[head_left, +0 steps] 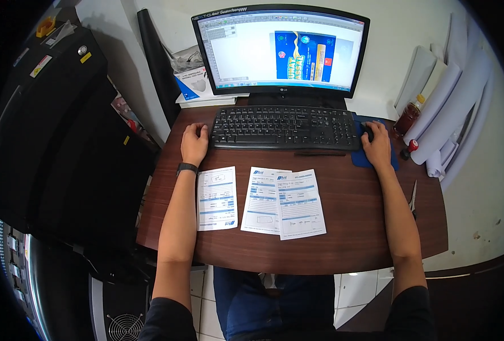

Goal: Use computer software and physical documents to process or design print orders.

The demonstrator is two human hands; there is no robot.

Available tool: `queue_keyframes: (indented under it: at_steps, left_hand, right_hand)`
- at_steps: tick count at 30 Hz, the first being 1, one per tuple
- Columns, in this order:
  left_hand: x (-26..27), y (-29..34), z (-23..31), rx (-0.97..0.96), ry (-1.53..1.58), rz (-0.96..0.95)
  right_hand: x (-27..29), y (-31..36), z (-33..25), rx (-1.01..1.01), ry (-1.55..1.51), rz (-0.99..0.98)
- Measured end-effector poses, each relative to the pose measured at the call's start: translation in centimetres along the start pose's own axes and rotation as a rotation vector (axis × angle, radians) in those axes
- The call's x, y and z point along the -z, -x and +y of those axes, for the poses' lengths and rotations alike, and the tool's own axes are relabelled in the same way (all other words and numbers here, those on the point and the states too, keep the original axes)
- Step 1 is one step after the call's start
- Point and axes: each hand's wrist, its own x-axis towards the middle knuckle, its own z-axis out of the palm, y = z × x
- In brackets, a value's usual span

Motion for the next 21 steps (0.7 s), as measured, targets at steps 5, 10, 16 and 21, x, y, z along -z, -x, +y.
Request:
queue_keyframes:
  at_steps: [5, 10, 16, 21]
  left_hand:
    - [0.0, 0.0, -0.2, -0.011, -0.023, 0.001]
    - [0.1, 0.0, -0.3, -0.010, -0.001, -0.001]
    - [0.2, 0.0, -0.3, -0.008, 0.001, 0.001]
    - [-1.0, -0.2, -0.1, -0.095, 0.019, 0.021]
  right_hand:
    - [0.0, 0.0, 0.0, -0.014, -0.002, -0.004]
    - [-0.2, -0.1, 0.1, -0.015, -0.001, -0.018]
    - [-0.2, 0.1, -0.1, -0.016, 0.003, -0.009]
    - [0.3, 0.2, 0.9, -0.041, 0.041, 0.033]
